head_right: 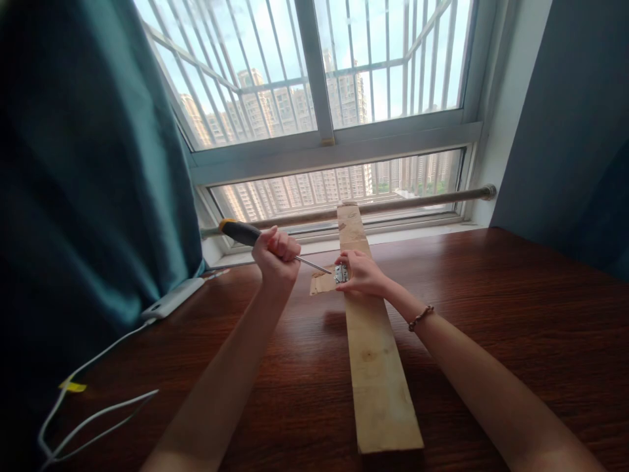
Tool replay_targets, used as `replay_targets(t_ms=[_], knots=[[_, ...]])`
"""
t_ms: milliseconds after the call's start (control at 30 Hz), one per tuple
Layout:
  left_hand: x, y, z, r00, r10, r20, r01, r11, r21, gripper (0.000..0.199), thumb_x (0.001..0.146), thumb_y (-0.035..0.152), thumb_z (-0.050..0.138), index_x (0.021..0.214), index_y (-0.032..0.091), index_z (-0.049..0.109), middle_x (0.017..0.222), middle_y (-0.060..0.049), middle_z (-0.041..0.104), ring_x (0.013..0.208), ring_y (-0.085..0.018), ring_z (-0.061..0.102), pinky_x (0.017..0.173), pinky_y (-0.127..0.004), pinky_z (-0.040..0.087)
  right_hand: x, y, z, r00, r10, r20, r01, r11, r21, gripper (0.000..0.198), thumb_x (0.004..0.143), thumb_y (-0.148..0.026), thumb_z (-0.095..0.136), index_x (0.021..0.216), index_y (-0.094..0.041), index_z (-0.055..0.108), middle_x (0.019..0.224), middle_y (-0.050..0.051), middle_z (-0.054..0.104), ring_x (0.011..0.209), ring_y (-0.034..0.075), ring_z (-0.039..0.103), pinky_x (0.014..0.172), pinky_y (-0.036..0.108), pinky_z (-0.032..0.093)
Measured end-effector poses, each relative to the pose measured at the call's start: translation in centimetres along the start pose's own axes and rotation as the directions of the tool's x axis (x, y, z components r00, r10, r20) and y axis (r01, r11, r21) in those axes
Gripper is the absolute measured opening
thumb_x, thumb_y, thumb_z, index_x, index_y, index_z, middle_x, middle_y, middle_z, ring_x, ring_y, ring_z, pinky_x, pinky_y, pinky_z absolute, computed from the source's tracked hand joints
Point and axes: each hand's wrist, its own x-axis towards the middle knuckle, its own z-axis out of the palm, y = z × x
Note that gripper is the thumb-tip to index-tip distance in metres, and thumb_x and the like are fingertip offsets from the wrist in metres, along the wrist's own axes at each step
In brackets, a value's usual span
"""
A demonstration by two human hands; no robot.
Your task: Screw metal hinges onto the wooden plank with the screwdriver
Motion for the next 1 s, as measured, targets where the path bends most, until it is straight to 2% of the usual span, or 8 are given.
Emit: replay_targets(t_ms=[133,367,1000], knots=[[-0.3,-1.1,-0.1,1.0,-0.017,-0.004,0.017,1.0,0.005,0.04,0.069,0.019,0.053,0.048,0.019,0.019,0.037,0.009,0.018,0.031,-0.003,0.017,0.034,-0.021,0.011,0.0,0.1,0.0,1.0,0.003,0.005,-0.003,1.0,-0.005,0.063,0.056,-0.041,0.076,0.109,-0.017,0.052,0.114,0.01,0.055,0.107,0.026,0.049,0.092,0.04,0.039],[-0.5,-1.3,-0.3,1.0,0.007,0.025,-0.007,1.0,-0.014,0.036,0.068,0.015,0.052,0.048,0.018,0.023,0.037,0.009,0.021,0.03,-0.003,0.018,0.035,-0.021,0.01,0.0,0.0,0.0,1.0,0.018,0.005,-0.018,1.0,-0.023,0.062,0.056,-0.039,0.076,0.109,-0.017,0.053,0.115,0.009,0.054,0.107,0.026,0.049,0.093,0.039,0.039],[-0.6,-2.6,-0.7,0.997,0.048,-0.058,-0.047,0.999,0.018,0.034,0.063,0.017,0.057,0.052,0.019,0.026,0.037,0.009,0.024,0.031,-0.003,0.018,0.036,-0.021,0.009,0.0,-0.4,-0.3,1.0,0.02,0.024,-0.019,0.999,-0.026,0.06,0.057,-0.039,0.074,0.11,-0.018,0.054,0.113,0.008,0.054,0.107,0.026,0.05,0.093,0.039,0.04]])
